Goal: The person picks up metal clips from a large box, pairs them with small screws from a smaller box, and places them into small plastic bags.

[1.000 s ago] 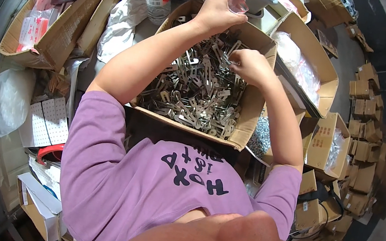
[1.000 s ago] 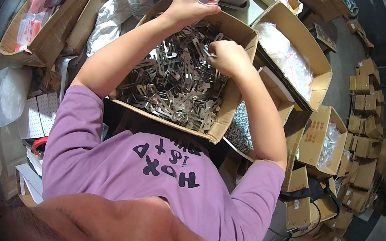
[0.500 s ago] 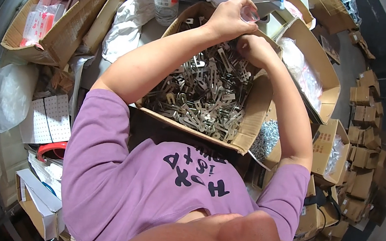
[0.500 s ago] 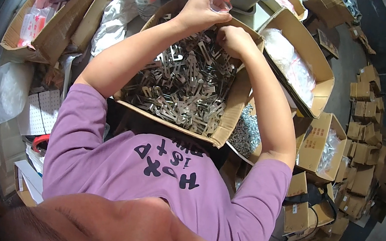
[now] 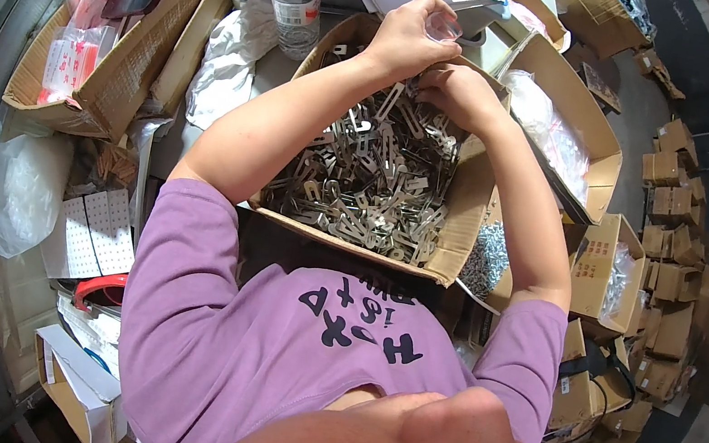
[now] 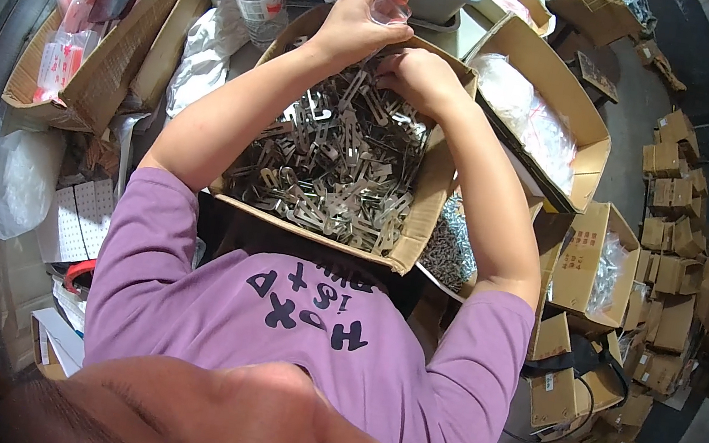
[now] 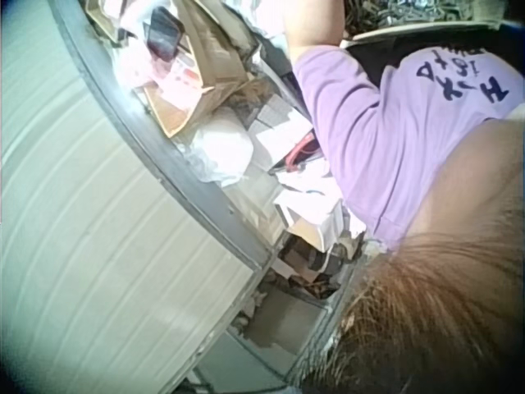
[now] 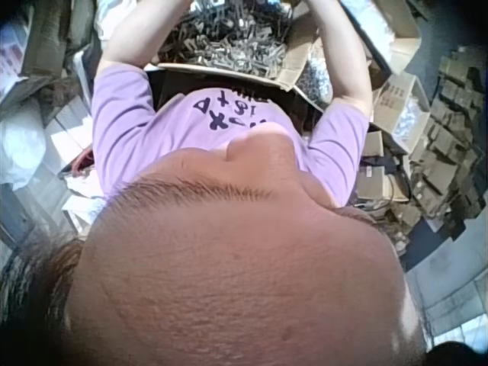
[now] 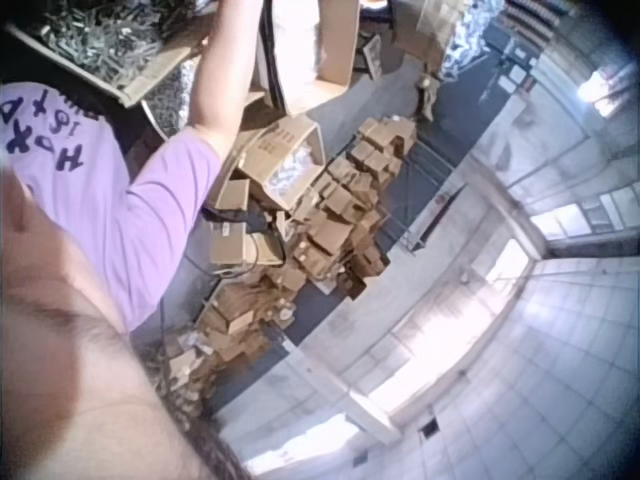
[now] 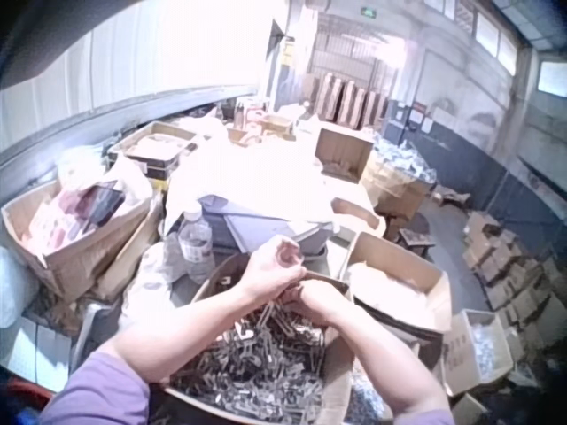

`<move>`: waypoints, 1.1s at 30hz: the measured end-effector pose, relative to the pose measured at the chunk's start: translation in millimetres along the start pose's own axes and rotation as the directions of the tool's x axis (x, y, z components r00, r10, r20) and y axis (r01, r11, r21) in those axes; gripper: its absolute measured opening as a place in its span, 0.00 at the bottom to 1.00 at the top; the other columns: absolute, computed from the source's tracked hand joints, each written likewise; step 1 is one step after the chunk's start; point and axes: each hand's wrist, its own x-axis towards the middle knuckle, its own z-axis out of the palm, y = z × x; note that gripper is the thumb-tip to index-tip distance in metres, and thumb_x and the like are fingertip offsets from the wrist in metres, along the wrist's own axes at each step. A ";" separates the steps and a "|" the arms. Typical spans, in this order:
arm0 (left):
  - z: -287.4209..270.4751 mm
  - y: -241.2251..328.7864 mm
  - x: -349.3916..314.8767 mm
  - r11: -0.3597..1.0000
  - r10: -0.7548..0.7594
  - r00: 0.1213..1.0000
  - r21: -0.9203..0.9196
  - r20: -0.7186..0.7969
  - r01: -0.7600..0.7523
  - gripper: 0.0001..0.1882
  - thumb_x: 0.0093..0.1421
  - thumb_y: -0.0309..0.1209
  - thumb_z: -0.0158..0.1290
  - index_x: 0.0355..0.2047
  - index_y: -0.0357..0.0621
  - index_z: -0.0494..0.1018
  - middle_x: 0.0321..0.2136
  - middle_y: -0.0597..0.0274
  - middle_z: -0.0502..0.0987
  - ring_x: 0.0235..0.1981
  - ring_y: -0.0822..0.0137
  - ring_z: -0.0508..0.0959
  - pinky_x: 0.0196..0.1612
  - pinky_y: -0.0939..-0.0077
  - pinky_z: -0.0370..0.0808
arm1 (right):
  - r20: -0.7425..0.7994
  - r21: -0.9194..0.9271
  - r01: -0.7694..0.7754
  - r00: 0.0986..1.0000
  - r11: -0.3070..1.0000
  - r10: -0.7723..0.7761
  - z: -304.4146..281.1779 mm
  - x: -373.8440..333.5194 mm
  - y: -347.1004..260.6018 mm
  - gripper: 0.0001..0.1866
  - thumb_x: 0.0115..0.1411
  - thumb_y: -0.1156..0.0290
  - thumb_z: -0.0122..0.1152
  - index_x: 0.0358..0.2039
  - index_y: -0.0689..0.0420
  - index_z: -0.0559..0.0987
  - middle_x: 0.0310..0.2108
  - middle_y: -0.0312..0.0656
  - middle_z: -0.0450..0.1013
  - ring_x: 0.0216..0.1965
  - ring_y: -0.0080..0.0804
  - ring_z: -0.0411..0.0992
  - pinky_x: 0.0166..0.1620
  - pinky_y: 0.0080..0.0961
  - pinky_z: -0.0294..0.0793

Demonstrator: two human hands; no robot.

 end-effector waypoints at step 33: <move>38.2 31.5 -40.0 0.766 -0.198 0.675 -0.317 0.711 0.559 0.23 0.43 0.22 0.62 0.41 0.41 0.66 0.28 0.72 0.65 0.31 0.80 0.67 0.38 0.86 0.69 | 0.017 0.142 -0.439 0.897 0.887 0.441 36.0 -190.6 -0.6 0.14 0.45 0.78 0.59 0.36 0.59 0.78 0.40 0.47 0.73 0.42 0.44 0.71 0.47 0.31 0.71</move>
